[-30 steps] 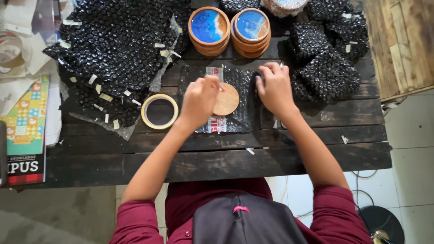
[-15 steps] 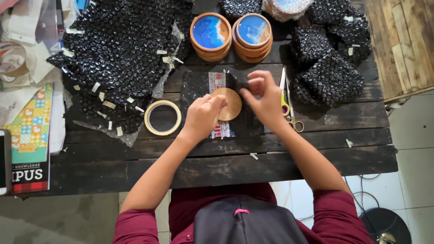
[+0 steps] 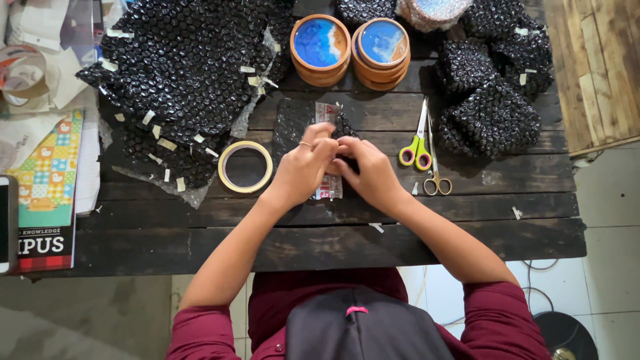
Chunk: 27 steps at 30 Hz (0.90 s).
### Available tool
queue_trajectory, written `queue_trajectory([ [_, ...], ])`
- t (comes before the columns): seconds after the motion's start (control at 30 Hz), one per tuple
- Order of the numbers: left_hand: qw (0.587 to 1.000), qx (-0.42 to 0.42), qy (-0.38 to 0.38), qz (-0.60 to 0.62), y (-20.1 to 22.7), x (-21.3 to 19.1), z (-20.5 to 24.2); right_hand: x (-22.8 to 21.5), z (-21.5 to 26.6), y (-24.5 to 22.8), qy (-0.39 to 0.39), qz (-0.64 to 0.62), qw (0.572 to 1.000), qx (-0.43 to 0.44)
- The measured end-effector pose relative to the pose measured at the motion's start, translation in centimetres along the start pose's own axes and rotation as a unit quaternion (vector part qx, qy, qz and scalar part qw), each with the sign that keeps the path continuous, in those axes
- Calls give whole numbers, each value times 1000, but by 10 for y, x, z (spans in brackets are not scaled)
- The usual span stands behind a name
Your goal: The person packages small circular handcraft items by cutting adhesive tape with shears and applying it to black bubble wrap around the objects.
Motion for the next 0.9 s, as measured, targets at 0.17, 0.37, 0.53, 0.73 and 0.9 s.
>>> queue_trajectory([
  [0.17,999,23,-47,6,-28,8,-2,-14,3,-25,30,51,997,-51],
  [0.37,973,-69,-154,156,-19,-11,-19,-14,17,-55,110,102,978,-143],
  [0.53,963,-60,-223,136,-32,0,-32,19,20,-115,113,64,964,-234],
  [0.73,951,-67,-294,76,-42,10,-42,65,15,-122,60,183,956,-223],
  [0.9,943,-82,-319,55,-37,3,-45,70,18,-109,59,203,952,-223],
])
Point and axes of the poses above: each hand's wrist, its own z-axis away from the middle knuckle, its own x-axis out of the palm, y = z × x, the point moved 9 cm from there along -z, towards the middle knuckle, and after that the axes turned 12 degrees about z, right-handed, at the moved point
